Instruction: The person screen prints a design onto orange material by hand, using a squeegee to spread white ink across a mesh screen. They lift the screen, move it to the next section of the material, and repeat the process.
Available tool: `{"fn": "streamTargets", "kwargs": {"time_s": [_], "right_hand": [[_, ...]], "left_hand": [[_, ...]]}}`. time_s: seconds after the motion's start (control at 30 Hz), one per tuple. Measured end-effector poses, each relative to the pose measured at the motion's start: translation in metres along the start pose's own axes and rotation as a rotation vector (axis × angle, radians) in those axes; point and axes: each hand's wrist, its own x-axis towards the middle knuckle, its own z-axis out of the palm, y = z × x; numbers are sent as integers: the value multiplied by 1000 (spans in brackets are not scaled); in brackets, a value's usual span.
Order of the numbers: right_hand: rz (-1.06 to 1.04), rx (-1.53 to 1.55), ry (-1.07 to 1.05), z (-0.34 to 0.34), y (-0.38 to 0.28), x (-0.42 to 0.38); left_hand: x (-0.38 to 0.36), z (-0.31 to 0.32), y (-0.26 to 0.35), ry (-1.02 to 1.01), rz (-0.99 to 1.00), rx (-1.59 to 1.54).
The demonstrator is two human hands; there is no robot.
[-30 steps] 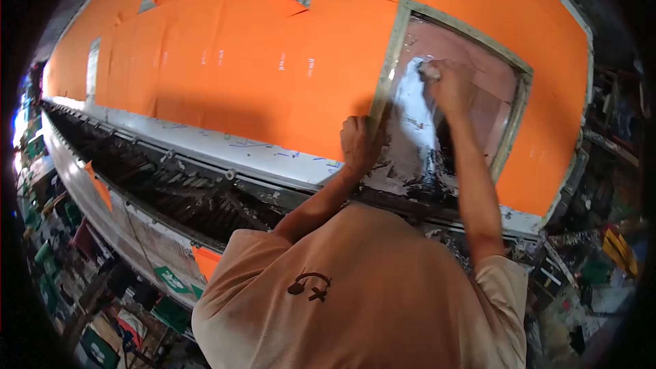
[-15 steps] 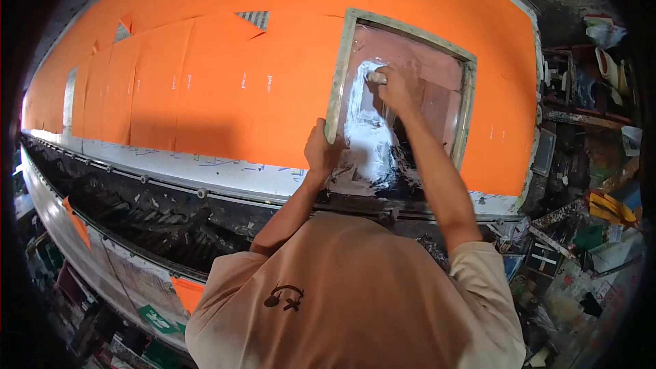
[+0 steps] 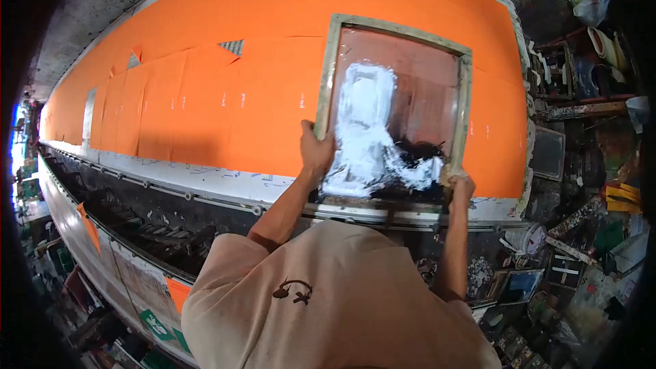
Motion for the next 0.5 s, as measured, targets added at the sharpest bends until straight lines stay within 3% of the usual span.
{"fn": "streamTargets", "kwargs": {"time_s": [0.03, 0.07, 0.13, 0.2, 0.23, 0.27, 0.37, 0.43, 0.5], "right_hand": [[-5, 0, 9, -11, -6, 18], [-13, 4, 15, -32, -16, 46], [-250, -380, 96, -80, 8, 133], [-209, -304, 102, -115, 15, 164], [-183, -239, 115, -122, 7, 164], [-129, -80, 64, -131, 0, 154], [28, -71, 22, -164, 32, 146], [38, -42, -9, -163, 16, 106], [-129, -49, -54, -161, 19, 93]], "left_hand": [[3, 28, -11, 17, 52, 9], [-3, 60, -3, -68, -37, 3], [-19, 118, 9, -84, -11, 119], [-46, 156, 16, -43, 61, 162], [-59, 163, 23, -4, 133, 181], [-69, 162, 27, -51, 18, 143], [-85, 161, 12, -34, 110, 201], [-88, 160, 0, -24, 135, 241], [-86, 158, -6, 59, 370, 347]]}}
